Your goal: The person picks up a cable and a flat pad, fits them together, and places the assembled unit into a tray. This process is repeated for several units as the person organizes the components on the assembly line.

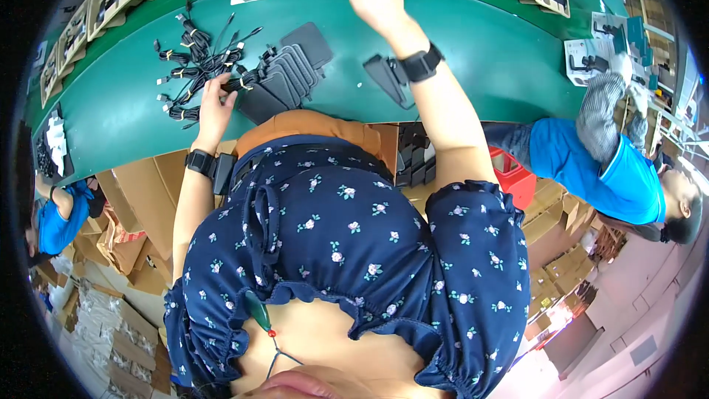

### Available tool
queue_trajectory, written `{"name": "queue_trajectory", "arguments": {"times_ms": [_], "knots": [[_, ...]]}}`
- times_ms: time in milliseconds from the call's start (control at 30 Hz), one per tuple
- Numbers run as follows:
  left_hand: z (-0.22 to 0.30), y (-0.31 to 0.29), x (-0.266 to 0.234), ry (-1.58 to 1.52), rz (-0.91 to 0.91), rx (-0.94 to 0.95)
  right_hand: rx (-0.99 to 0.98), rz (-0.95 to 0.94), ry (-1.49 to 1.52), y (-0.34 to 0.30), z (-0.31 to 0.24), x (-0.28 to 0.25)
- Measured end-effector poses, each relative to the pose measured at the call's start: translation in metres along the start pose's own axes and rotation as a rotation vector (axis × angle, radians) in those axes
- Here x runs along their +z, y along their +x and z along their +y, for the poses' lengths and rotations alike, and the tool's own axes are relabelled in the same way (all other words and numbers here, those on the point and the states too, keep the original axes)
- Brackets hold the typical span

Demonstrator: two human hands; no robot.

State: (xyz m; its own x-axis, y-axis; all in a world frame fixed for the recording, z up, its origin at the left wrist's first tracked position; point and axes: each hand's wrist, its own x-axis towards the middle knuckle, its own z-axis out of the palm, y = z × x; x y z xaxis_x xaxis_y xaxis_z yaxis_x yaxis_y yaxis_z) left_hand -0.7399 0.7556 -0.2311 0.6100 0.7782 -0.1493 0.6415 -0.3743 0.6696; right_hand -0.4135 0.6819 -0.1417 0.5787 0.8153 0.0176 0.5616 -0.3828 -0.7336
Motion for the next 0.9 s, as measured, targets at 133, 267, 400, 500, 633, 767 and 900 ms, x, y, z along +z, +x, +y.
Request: {"name": "queue_trajectory", "arguments": {"times_ms": [133,267,400,500,633,767,900], "knots": [[-0.008,0.010,0.008,0.197,-0.013,0.093,0.030,0.169,0.035,0.046,-0.008,-0.036],[-0.001,0.006,0.000,0.202,-0.086,0.000,-0.042,0.292,-0.172,0.104,0.026,-0.049],[0.006,0.008,0.000,0.206,-0.071,0.047,-0.006,0.212,-0.391,0.150,0.051,-0.065],[0.008,0.001,-0.005,0.216,-0.074,0.065,0.035,-0.534,-0.086,0.183,0.042,-0.099],[0.016,-0.005,-0.008,0.270,-0.070,0.092,-0.140,0.098,-0.750,0.196,0.079,-0.039],[0.020,-0.013,-0.012,0.310,-0.068,0.054,0.002,0.496,-0.538,0.179,0.051,0.005],[0.027,-0.007,-0.011,0.309,-0.083,0.072,-0.253,0.670,-0.655,0.194,0.105,-0.004]]}}
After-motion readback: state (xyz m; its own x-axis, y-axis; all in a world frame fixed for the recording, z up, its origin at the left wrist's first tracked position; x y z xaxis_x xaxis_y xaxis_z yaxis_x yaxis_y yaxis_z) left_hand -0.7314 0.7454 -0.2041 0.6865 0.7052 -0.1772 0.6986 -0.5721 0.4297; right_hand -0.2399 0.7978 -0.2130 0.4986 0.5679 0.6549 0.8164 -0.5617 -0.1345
